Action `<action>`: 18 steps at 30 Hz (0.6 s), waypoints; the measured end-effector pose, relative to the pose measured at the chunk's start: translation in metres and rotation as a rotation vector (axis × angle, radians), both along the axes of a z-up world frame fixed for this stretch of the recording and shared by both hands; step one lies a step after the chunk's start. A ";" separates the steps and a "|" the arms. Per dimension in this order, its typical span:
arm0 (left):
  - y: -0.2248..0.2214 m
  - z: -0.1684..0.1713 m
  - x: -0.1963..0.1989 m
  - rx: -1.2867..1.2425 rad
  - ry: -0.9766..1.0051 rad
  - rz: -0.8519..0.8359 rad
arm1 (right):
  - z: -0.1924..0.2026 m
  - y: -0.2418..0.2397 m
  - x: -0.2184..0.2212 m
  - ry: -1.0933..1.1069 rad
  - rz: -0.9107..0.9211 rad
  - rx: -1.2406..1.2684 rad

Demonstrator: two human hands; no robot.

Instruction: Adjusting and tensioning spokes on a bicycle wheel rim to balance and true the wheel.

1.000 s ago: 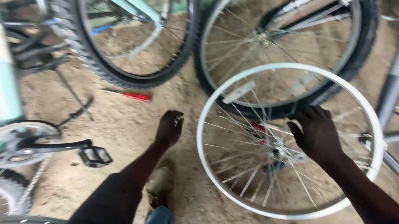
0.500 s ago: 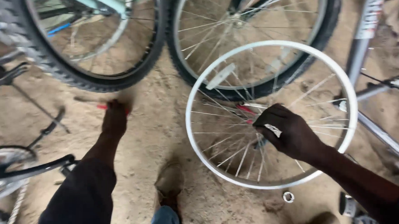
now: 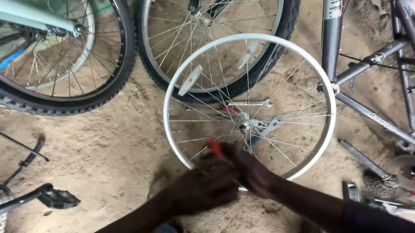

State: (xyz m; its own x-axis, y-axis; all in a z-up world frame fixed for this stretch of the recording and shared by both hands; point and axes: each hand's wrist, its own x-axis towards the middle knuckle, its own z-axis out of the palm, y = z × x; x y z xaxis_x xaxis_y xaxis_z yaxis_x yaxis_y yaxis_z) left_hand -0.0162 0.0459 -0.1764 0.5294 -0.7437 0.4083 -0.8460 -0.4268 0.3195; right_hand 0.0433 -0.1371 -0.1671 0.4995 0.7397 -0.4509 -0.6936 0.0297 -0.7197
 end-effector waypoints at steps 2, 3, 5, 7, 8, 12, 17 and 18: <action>-0.016 -0.006 0.002 0.010 -0.024 -0.081 | 0.012 -0.007 0.007 0.105 -0.244 -0.035; -0.024 -0.011 0.004 0.006 -0.048 -0.157 | 0.019 -0.011 0.011 0.212 -0.481 -0.085; -0.029 -0.018 0.012 0.022 -0.084 -0.131 | -0.002 -0.036 0.019 0.130 -0.552 -0.039; -0.025 -0.045 0.032 0.045 -0.137 -0.109 | -0.011 -0.058 0.031 0.033 -0.624 0.020; -0.019 -0.067 0.045 -0.314 0.197 0.199 | -0.008 -0.067 0.038 -0.049 -0.669 -0.076; 0.067 -0.112 0.121 -0.308 0.027 0.985 | -0.014 -0.096 0.060 -0.171 -0.715 -0.221; 0.137 -0.131 0.183 -0.455 0.402 1.086 | -0.029 -0.101 0.055 -0.289 -0.673 -0.229; 0.144 -0.123 0.189 -0.539 0.723 1.051 | -0.034 -0.102 0.051 -0.364 -0.640 -0.246</action>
State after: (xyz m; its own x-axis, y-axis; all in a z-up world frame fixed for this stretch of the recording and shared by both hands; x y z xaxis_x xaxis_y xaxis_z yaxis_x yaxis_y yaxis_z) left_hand 0.1725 0.1903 -0.2993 0.9522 0.2925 -0.0879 0.2155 -0.4394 0.8721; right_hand 0.0945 -0.2392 -0.2013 0.9439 0.1568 -0.2906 -0.3141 0.1551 -0.9366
